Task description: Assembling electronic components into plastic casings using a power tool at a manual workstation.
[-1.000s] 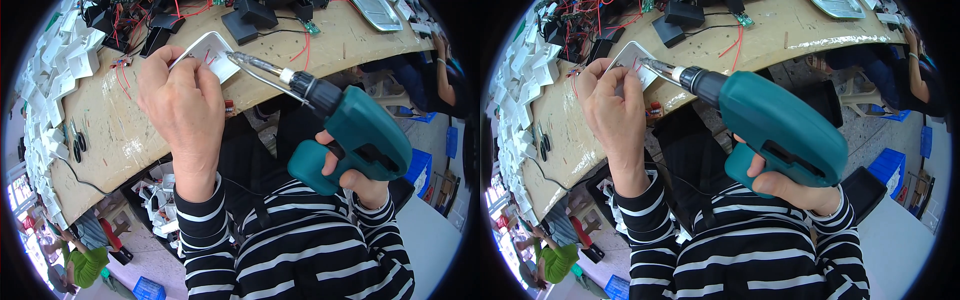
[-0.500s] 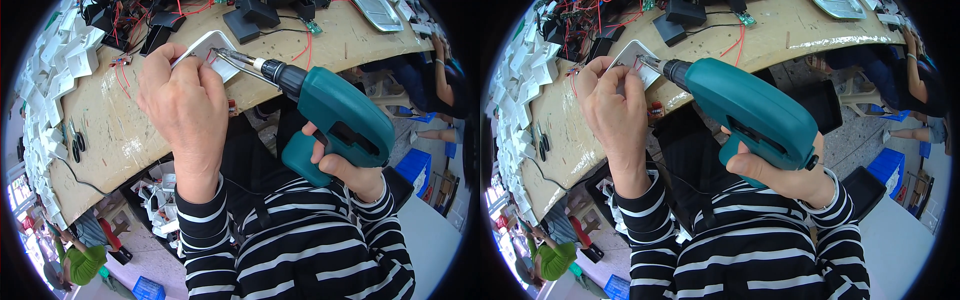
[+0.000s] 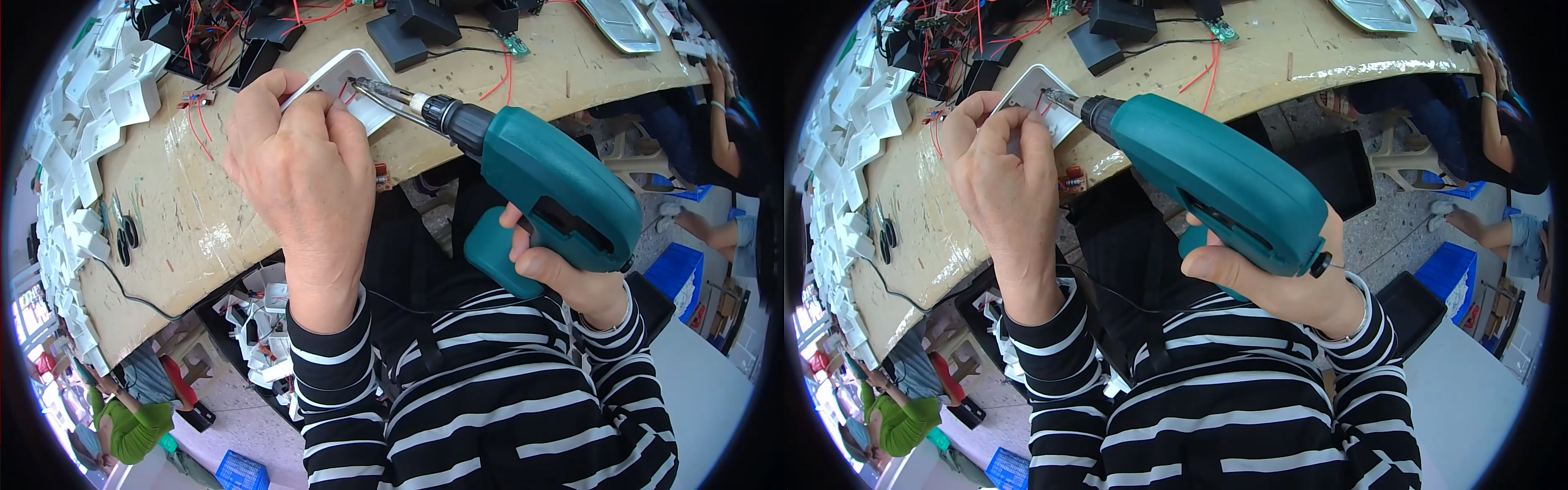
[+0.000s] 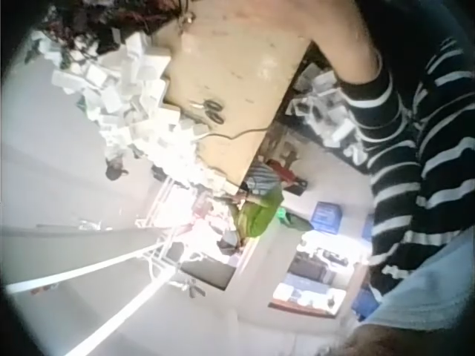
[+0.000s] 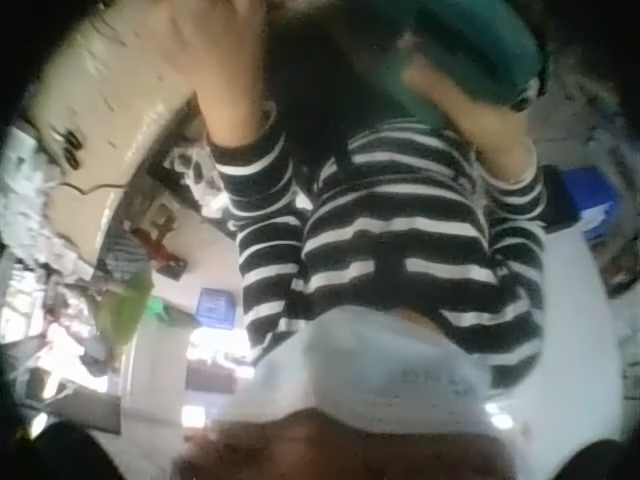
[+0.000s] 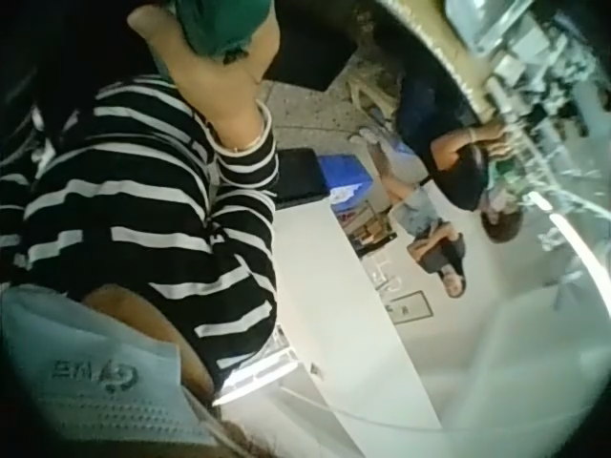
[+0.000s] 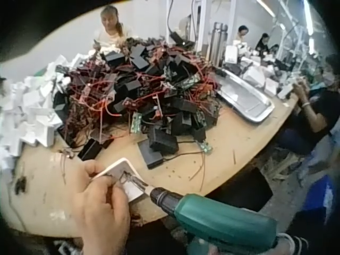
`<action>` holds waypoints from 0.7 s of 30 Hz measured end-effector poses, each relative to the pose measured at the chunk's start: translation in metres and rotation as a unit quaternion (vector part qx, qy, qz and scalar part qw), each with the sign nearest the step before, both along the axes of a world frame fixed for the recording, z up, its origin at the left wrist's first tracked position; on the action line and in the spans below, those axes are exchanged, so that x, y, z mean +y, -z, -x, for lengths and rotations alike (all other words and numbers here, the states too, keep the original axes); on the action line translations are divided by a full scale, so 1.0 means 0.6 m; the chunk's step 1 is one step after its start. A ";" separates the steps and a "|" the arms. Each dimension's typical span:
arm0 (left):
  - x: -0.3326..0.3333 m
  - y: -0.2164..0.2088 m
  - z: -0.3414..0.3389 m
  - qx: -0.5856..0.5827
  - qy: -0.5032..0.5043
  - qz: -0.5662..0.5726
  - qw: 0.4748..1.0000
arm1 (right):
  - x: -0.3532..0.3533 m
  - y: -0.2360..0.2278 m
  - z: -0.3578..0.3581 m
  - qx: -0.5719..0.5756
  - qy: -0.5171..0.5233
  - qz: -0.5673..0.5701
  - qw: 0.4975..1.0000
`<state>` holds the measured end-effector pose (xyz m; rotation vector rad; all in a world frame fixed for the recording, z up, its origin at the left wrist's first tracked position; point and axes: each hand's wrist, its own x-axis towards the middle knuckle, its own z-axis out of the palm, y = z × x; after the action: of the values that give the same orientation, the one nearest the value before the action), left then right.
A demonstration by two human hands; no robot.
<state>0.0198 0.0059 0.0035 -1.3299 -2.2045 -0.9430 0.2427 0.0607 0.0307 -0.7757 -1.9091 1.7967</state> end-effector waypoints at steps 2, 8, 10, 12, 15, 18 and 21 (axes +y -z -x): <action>0.000 0.000 -0.001 -0.001 0.000 0.002 1.000 | -0.002 -0.001 -0.001 -0.002 0.006 -0.006 1.000; -0.001 -0.001 -0.001 -0.001 -0.001 0.005 1.000 | -0.009 -0.009 0.006 -0.026 0.059 0.034 0.997; -0.001 -0.001 -0.001 0.003 -0.002 0.007 1.000 | -0.008 -0.010 0.008 -0.025 0.047 0.030 0.998; -0.001 0.001 0.000 0.001 0.000 0.001 1.000 | -0.012 -0.006 0.010 -0.012 0.055 0.021 0.998; -0.001 -0.001 -0.002 -0.001 -0.004 0.008 1.000 | -0.012 -0.005 0.006 -0.014 0.054 -0.008 0.998; 0.000 0.000 -0.001 0.009 -0.006 0.003 1.000 | -0.017 -0.005 0.006 -0.015 0.063 0.007 0.998; 0.000 -0.001 -0.002 0.008 -0.005 0.006 1.000 | -0.017 -0.007 0.004 -0.018 0.065 0.015 0.998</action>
<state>0.0209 0.0057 0.0044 -1.3250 -2.2060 -0.9140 0.2404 0.0506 0.0349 -0.9259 -1.8125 1.7476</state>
